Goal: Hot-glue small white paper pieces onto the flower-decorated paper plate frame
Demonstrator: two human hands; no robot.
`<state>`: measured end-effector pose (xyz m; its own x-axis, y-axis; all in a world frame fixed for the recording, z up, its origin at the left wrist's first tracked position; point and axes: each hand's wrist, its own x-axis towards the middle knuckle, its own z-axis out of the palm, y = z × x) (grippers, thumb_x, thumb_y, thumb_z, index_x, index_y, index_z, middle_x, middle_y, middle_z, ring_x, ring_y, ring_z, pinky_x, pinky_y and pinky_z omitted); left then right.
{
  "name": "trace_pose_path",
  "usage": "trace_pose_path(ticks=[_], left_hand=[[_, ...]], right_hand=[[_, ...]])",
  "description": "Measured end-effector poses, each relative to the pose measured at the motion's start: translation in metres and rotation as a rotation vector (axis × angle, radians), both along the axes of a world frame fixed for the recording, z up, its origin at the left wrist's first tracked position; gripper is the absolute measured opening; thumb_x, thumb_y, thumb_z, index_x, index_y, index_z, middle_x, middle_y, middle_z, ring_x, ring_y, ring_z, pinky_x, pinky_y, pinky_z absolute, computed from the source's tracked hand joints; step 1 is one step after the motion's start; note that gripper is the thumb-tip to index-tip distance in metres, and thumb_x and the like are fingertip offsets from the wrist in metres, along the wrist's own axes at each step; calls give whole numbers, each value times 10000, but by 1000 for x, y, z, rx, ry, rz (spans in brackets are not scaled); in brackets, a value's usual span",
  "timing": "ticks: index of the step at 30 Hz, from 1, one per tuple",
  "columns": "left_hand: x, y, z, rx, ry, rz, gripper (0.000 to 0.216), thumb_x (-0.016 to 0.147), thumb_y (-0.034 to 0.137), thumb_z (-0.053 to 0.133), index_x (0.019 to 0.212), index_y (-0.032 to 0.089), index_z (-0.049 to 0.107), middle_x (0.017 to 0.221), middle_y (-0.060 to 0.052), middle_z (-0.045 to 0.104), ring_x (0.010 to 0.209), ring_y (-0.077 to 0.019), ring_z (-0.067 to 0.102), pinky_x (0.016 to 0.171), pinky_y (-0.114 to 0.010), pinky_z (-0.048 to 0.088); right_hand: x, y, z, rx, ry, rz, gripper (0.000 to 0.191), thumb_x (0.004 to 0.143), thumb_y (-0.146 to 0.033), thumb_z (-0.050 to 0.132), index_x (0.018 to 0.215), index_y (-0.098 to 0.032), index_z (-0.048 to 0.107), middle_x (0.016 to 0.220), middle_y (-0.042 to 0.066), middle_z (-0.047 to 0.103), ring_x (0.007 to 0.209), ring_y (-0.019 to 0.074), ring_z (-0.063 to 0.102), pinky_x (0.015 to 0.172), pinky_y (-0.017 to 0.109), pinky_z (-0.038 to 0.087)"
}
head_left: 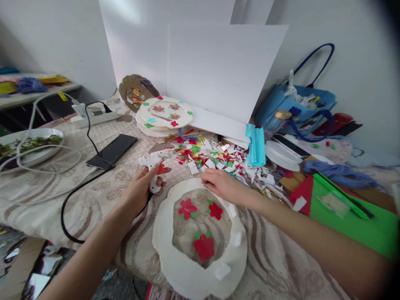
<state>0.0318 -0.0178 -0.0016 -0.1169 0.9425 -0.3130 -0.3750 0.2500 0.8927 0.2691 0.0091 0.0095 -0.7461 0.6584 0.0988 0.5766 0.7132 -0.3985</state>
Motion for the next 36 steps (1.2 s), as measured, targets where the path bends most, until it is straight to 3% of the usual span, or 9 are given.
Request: trace_pose_path(ticks=[14, 19, 24, 36], left_hand=[[-1, 0, -5, 70, -32, -3, 291, 694, 304, 714, 866, 164, 526, 751, 11, 615, 482, -44, 438, 515, -209, 457], [-2, 1, -5, 53, -24, -9, 301, 695, 340, 715, 852, 166, 526, 624, 47, 533, 486, -56, 443, 517, -204, 452], [-2, 1, -6, 74, -6, -5, 295, 706, 329, 705, 863, 164, 517, 730, 33, 563, 495, -45, 429, 545, -216, 471], [-3, 2, -7, 59, -3, 1, 284, 706, 337, 704, 834, 163, 520, 617, 65, 443, 494, -56, 418, 518, -211, 453]], right_hand=[[-2, -2, 2, -11, -23, -14, 216, 845, 23, 459, 725, -154, 497, 768, 7, 483, 729, 133, 461, 667, 242, 334], [0, -1, -1, -8, -15, -6, 207, 851, 11, 462, 736, -157, 498, 782, 8, 489, 747, 134, 469, 675, 239, 338], [-1, 0, -2, 11, -22, -2, 211, 854, 9, 462, 732, -160, 490, 780, 11, 492, 750, 139, 465, 679, 242, 337], [-1, 0, -2, 15, -11, 6, 213, 845, 18, 453, 735, -160, 495, 784, 14, 496, 748, 142, 456, 678, 248, 339]])
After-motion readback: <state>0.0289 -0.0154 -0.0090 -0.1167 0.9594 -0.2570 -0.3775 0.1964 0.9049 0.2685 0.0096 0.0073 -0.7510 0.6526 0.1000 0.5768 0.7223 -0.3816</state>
